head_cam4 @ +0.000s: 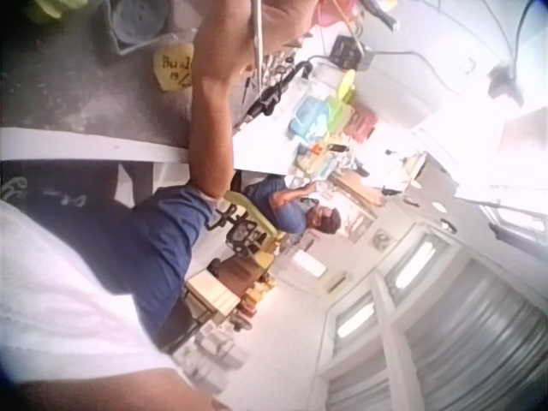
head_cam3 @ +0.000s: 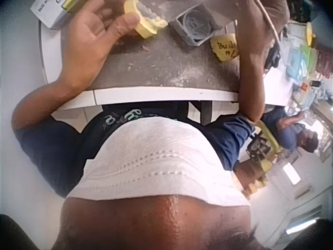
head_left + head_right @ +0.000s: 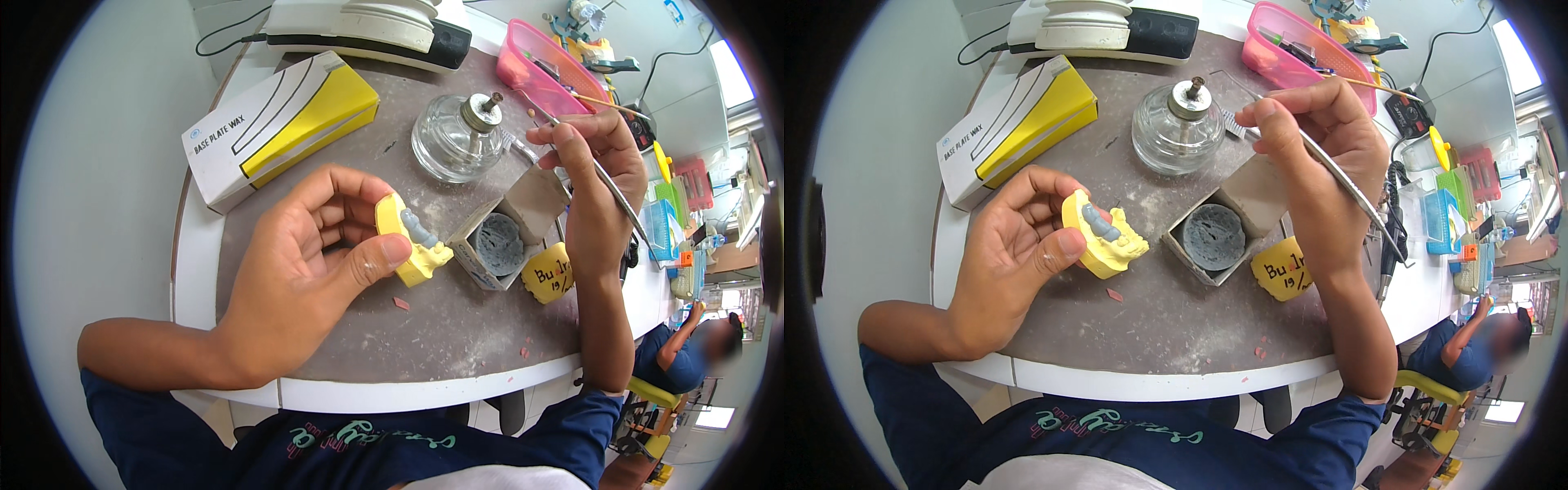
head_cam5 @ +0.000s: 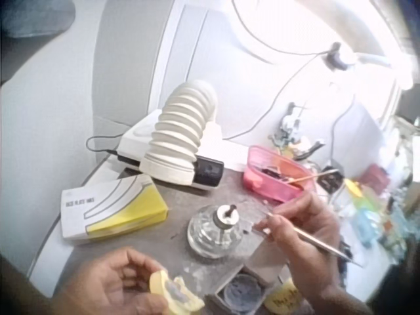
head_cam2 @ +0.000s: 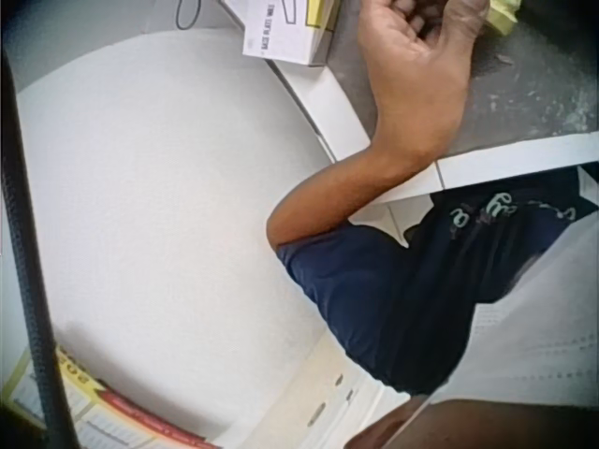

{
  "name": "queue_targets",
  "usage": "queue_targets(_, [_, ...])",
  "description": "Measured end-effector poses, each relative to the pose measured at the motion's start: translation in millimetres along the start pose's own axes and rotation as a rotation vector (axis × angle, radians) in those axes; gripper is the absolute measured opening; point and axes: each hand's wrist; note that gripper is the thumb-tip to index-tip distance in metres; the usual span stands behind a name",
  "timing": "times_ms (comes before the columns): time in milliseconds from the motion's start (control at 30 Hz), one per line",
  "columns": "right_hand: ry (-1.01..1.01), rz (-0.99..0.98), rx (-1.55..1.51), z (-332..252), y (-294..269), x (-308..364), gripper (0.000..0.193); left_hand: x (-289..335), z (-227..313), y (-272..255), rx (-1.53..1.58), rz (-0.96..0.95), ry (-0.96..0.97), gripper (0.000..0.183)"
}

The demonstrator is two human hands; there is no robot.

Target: The person uses a metal dental instrument to shape and smooth a grey wax material on a yellow dental cast. They repeatedly scoop small amounts of wax from a container and apply it to the cast, refining the contours of the wax structure.

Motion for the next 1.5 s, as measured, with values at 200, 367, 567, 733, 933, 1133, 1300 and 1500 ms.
queue_targets(200, [0.023,-0.005,0.009,-1.8,3.4,2.1,0.012,-0.4,-3.8,-3.1,-0.007,-0.028,0.048,0.034])
queue_targets(367, [0.016,-0.002,-0.010,1.4,3.9,2.9,0.012,-0.4,-5.6,-1.9,0.023,-0.028,0.049,0.033])
queue_targets(567, [0.018,0.005,0.004,-0.9,6.1,2.9,0.012,-1.7,-4.8,-2.3,0.036,-0.049,0.051,0.033])
queue_targets(733, [0.000,0.030,-0.003,0.4,4.5,3.2,0.012,-1.8,-1.9,-0.4,0.064,-0.023,0.011,0.035])
queue_targets(933, [-0.105,-0.120,-0.196,-20.0,1.8,35.0,0.012,-2.9,-0.8,0.4,0.076,0.007,-0.023,0.037])
queue_targets(1133, [-0.036,-0.354,-0.216,-31.0,14.3,49.3,0.017,-4.5,-5.3,-2.5,0.088,-0.005,-0.002,0.036])
queue_targets(1300, [-0.034,-0.388,-0.229,-27.4,17.3,51.0,0.017,-5.3,-7.9,-4.1,0.103,-0.026,0.018,0.035])
queue_targets(1500, [-0.036,-0.383,-0.218,-27.0,18.8,51.3,0.018,-5.4,-8.4,-4.1,0.065,-0.020,0.041,0.035])
Point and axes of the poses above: each hand's wrist, its own x-axis away from the middle knuckle, its own y-axis out of the palm, z = x × y, and after that the axes turned 14 degrees about x, right-handed
